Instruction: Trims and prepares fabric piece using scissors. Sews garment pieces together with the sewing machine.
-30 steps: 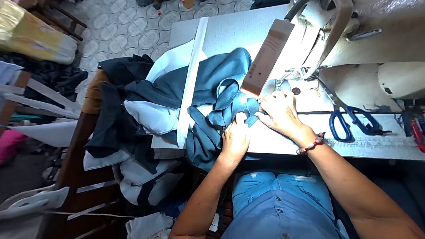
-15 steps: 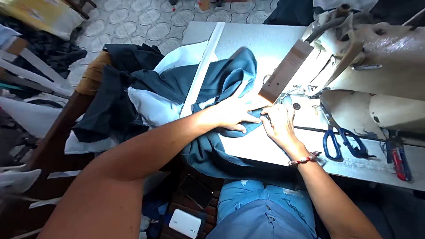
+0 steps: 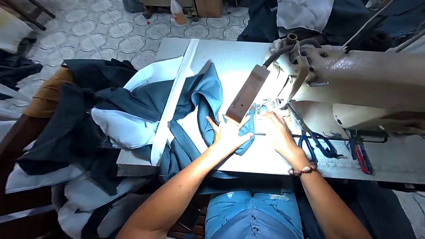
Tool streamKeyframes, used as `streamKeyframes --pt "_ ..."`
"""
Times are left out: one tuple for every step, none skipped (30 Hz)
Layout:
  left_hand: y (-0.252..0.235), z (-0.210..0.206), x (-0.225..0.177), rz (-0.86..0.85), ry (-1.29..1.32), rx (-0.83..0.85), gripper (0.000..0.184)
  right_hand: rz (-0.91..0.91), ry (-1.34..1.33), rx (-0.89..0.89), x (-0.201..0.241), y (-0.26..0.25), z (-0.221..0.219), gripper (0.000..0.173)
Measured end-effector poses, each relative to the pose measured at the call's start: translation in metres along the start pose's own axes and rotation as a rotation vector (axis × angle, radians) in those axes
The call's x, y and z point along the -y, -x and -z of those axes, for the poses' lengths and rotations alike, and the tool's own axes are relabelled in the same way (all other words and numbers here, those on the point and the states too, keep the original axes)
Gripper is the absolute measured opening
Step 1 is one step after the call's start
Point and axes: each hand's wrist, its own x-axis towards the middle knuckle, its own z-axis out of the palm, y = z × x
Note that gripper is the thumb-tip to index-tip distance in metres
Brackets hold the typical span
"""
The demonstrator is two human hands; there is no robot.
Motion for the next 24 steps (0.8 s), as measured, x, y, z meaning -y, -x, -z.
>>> streamKeyframes --pt "-0.003 -0.001 -0.002 0.003 0.005 -0.009 0.064 -0.11 0.035 0.015 0.003 -0.005 0.007 0.033" --pt "-0.006 -0.001 -0.004 0.007 0.01 -0.018 0.064 -0.206 0.061 0.036 0.006 -0.008 0.011 0.035" --pt "-0.01 -0.001 -0.006 0.016 0.014 -0.019 0.064 -0.263 0.071 0.039 0.009 -0.01 0.014 0.037" --pt "-0.014 0.0 -0.009 0.026 0.014 -0.012 0.063 -0.279 0.064 0.025 0.011 -0.01 0.014 0.039" --pt "-0.016 0.0 -0.011 0.025 0.035 -0.025 0.062 -0.261 0.044 -0.004 0.013 -0.007 0.011 0.04" --pt "-0.019 0.0 -0.013 0.026 0.051 -0.04 0.061 -0.229 0.033 -0.03 0.015 -0.003 0.008 0.04" --pt "-0.023 0.001 -0.016 0.029 0.067 -0.041 0.061 -0.207 0.029 -0.042 0.016 0.0 0.006 0.04" --pt "-0.026 0.002 -0.018 0.024 0.079 -0.052 0.061 -0.195 0.023 -0.049 0.017 0.003 0.005 0.039" --pt "-0.03 0.004 -0.02 0.019 0.091 -0.054 0.061 -0.191 0.009 -0.056 0.016 0.006 0.003 0.038" --pt "-0.034 0.007 -0.023 0.02 0.098 -0.039 0.061 -0.187 -0.001 -0.07 0.014 0.009 0.001 0.039" --pt "-0.039 0.01 -0.026 0.023 0.111 -0.026 0.061 -0.184 -0.011 -0.084 0.01 0.012 -0.001 0.039" --pt "-0.043 0.011 -0.028 0.016 0.125 -0.034 0.061 -0.176 -0.012 -0.106 0.007 0.014 -0.004 0.039" --pt "-0.046 0.011 -0.029 0.006 0.137 -0.049 0.06 -0.167 -0.012 -0.135 0.004 0.015 -0.006 0.039" --pt "-0.05 0.011 -0.028 0.007 0.137 -0.042 0.061 -0.164 -0.019 -0.163 0.002 0.016 -0.008 0.039" --pt "-0.054 0.013 -0.028 0.007 0.128 -0.024 0.062 -0.166 -0.026 -0.187 0.001 0.016 -0.011 0.039" --pt "-0.056 0.013 -0.026 0.003 0.116 -0.016 0.063 -0.17 -0.027 -0.204 0.001 0.016 -0.013 0.04" --pt "-0.058 0.014 -0.025 0.003 0.108 0.001 0.064 -0.17 -0.011 -0.208 0.0 0.016 -0.014 0.041" --pt "-0.059 0.013 -0.023 -0.001 0.105 0.007 0.066 -0.17 0.006 -0.204 0.0 0.015 -0.015 0.042" --pt "-0.06 0.014 -0.023 -0.002 0.102 0.014 0.067 -0.166 0.029 -0.206 0.0 0.015 -0.016 0.043" --pt "-0.06 0.014 -0.022 -0.005 0.104 0.015 0.068 -0.158 0.049 -0.207 0.001 0.013 -0.016 0.044" --pt "-0.06 0.014 -0.021 -0.012 0.114 0.007 0.068 -0.152 0.077 -0.199 0.002 0.012 -0.016 0.043" --pt "-0.06 0.014 -0.021 -0.014 0.111 0.004 0.068 -0.152 0.098 -0.183 0.002 0.011 -0.016 0.043" --pt "-0.06 0.014 -0.02 -0.012 0.106 0.009 0.069 -0.157 0.107 -0.167 0.003 0.01 -0.016 0.043" --pt "-0.06 0.014 -0.02 -0.006 0.099 0.016 0.07 -0.163 0.107 -0.156 0.004 0.009 -0.015 0.043"
